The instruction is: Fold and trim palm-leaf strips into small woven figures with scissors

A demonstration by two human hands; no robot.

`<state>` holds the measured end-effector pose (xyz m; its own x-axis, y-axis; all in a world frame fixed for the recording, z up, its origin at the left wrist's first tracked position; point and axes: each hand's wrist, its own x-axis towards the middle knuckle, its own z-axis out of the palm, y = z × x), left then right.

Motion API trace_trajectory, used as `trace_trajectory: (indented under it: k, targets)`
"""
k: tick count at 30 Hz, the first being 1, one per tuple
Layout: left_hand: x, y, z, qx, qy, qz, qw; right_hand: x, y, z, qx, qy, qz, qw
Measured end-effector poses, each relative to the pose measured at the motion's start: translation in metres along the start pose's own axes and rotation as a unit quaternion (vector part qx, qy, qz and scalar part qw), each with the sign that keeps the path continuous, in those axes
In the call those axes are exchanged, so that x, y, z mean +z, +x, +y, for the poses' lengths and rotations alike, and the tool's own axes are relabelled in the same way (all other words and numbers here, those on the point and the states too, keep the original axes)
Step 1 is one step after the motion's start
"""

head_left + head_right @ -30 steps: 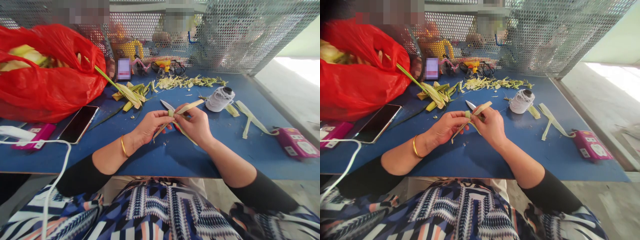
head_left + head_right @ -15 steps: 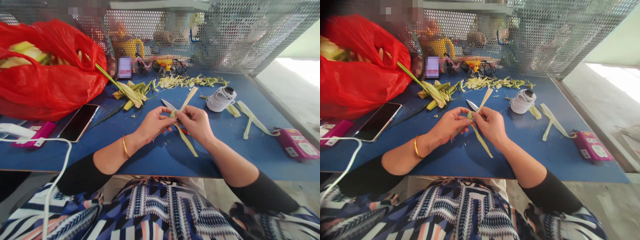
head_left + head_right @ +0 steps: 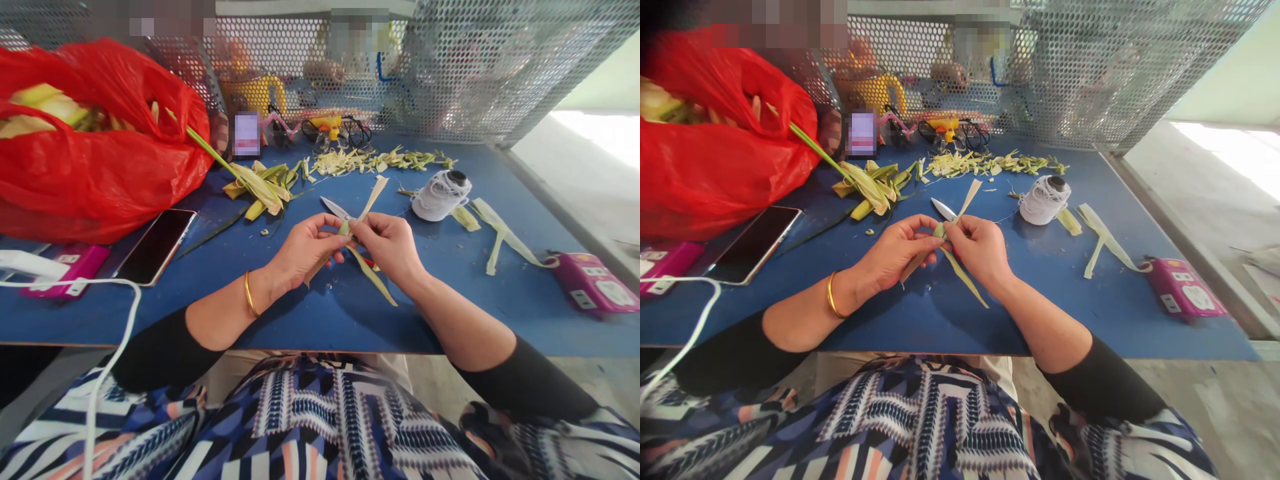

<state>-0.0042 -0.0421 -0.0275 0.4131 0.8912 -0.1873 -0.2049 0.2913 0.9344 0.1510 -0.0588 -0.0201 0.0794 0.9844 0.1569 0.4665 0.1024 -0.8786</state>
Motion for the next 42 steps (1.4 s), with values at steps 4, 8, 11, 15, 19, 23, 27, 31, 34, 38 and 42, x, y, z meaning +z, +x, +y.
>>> trace_trajectory:
  k: [4, 8, 11, 15, 19, 23, 27, 31, 34, 38, 42]
  targets:
    - [0.0, 0.001, 0.0, -0.005, -0.035, -0.014, 0.999, -0.001, 0.002, -0.001, 0.031, 0.017, -0.012, 0.999]
    - [0.0, 0.0, 0.002, -0.007, -0.047, -0.014, 0.999, -0.001, 0.002, -0.002, 0.04, 0.011, -0.006, 0.999]
    - [0.001, -0.001, 0.003, -0.012, -0.055, -0.011, 0.998, -0.001, 0.003, -0.001, 0.029, -0.005, 0.011, 1.0]
    - [0.002, -0.002, 0.001, -0.015, -0.033, -0.004, 0.999, 0.002, 0.004, 0.003, 0.022, -0.024, 0.035, 0.999]
    - [0.002, -0.001, -0.001, 0.003, -0.02, 0.025, 0.999, -0.004, 0.005, 0.001, -0.009, 0.02, 0.016, 1.0]
    - [0.0, 0.001, 0.002, -0.005, -0.041, 0.049, 0.998, -0.02, 0.009, -0.007, -0.003, 0.103, -0.064, 0.993]
    - [-0.001, 0.002, 0.005, -0.013, -0.047, 0.057, 0.997, -0.032, 0.01, -0.009, 0.015, 0.158, -0.183, 0.97]
    - [-0.001, 0.002, 0.004, -0.003, -0.049, 0.06, 0.997, -0.032, 0.009, -0.007, -0.015, 0.159, -0.233, 0.959]
    - [-0.001, 0.002, 0.004, 0.007, -0.042, 0.058, 0.997, -0.029, 0.008, -0.008, -0.078, 0.116, -0.168, 0.976]
    - [-0.001, 0.001, 0.004, 0.013, -0.008, 0.06, 0.998, -0.027, 0.008, -0.01, -0.142, 0.125, -0.048, 0.981]
    - [-0.001, 0.001, 0.004, 0.0, 0.011, 0.063, 0.998, -0.024, 0.007, -0.009, -0.103, 0.182, -0.002, 0.978]
